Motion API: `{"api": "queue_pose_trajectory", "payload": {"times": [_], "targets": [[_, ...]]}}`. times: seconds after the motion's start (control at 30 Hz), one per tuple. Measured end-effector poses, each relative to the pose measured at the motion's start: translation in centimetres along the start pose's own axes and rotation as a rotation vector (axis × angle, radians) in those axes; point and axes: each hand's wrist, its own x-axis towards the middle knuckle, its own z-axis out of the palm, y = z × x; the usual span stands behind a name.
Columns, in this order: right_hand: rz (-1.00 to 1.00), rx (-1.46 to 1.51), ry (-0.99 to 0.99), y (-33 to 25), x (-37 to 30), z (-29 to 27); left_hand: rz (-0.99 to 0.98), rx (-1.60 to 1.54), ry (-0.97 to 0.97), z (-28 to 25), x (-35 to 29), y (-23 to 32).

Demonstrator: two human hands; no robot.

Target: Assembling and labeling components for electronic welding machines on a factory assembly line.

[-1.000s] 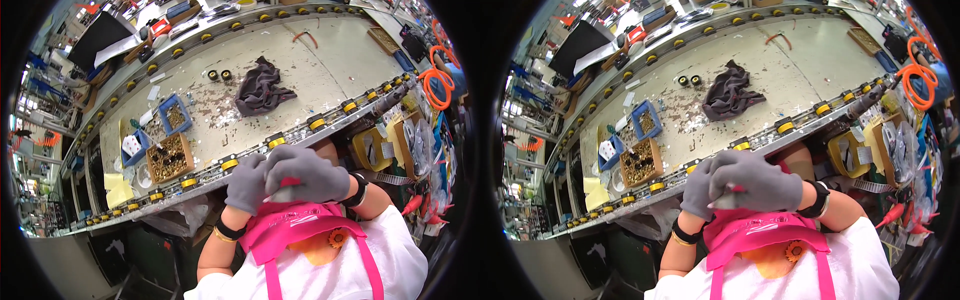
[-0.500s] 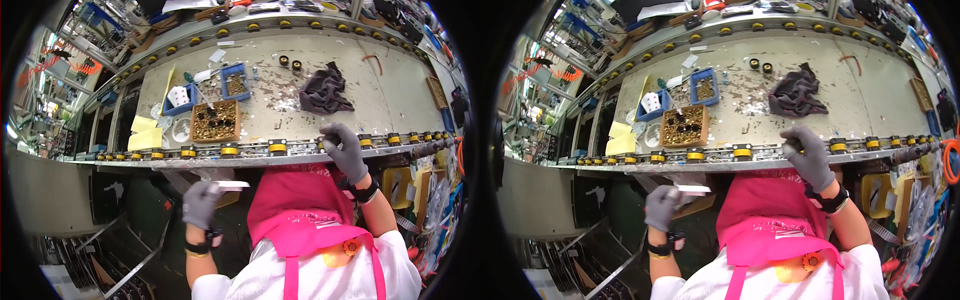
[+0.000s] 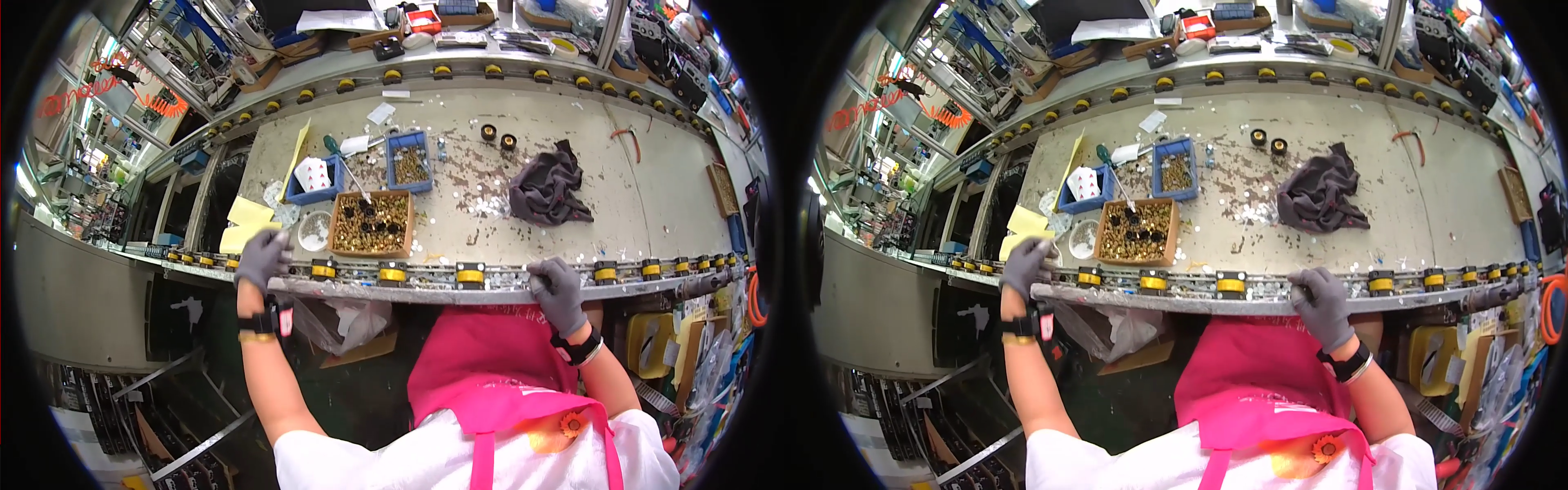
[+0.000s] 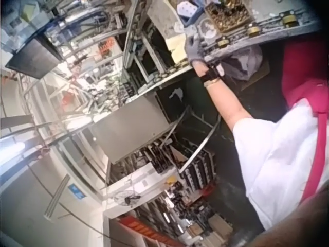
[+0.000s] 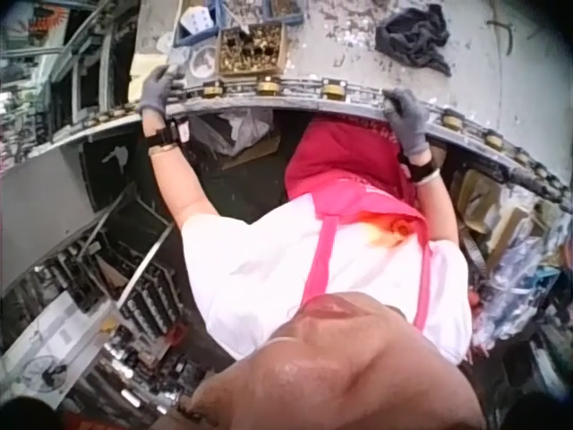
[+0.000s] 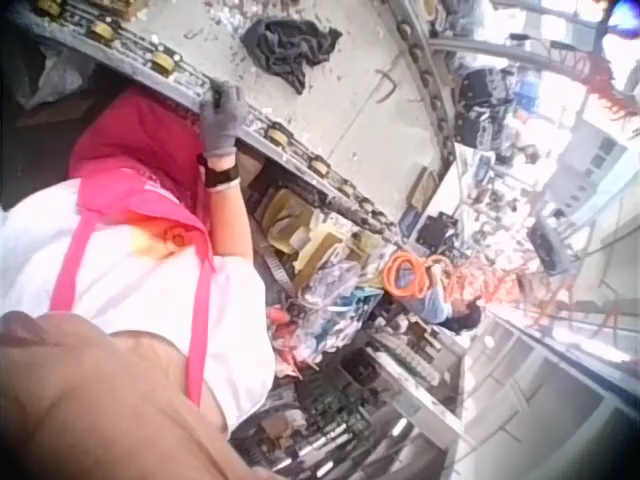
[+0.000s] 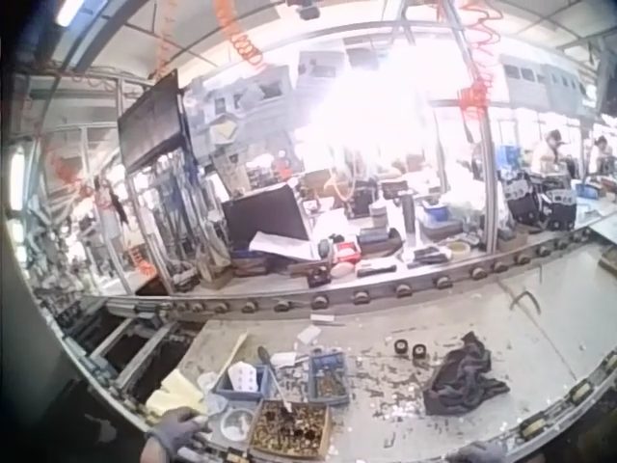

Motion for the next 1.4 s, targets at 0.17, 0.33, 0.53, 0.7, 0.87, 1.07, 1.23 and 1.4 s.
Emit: {"api": "queue_pose_trajectory", "payload": {"times": [0.17, 0.33, 0.53, 0.7, 0.87, 1.07, 1.23, 1.4], "targets": [[-0.15, -0.142, 0.01, -1.1, 0.1, 0.2, 0.06, 0.17, 0.293, 0.1, 14.2, -1.6], [-0.132, -0.152, 0.012, -0.8, 0.3, 0.6, -0.226, 0.748, 0.405, 5.6, 18.6, -0.1], [-0.121, -0.184, -0.022, -1.5, 0.8, 0.6, -0.218, 0.742, 0.448, 7.1, 18.6, 1.5], [-0.132, -0.215, -0.047, -1.7, 1.3, 0.7, -0.095, 0.741, 0.385, 8.6, 18.5, 1.1], [-0.128, -0.204, -0.057, -1.6, 1.2, 0.7, 0.086, 0.664, 0.283, 11.6, 20.5, 1.2], [-0.125, -0.184, -0.068, -1.6, 0.8, 0.9, 0.207, 0.532, 0.138, 13.5, 22.3, 0.8], [-0.154, -0.181, -0.06, -1.3, 0.9, 0.7, -0.019, 0.084, -0.009, 14.1, 19.4, 4.0], [-0.145, -0.198, -0.084, -1.3, 0.7, 0.6, -0.012, -0.161, 0.022, 13.1, 20.6, 2.3]]}}
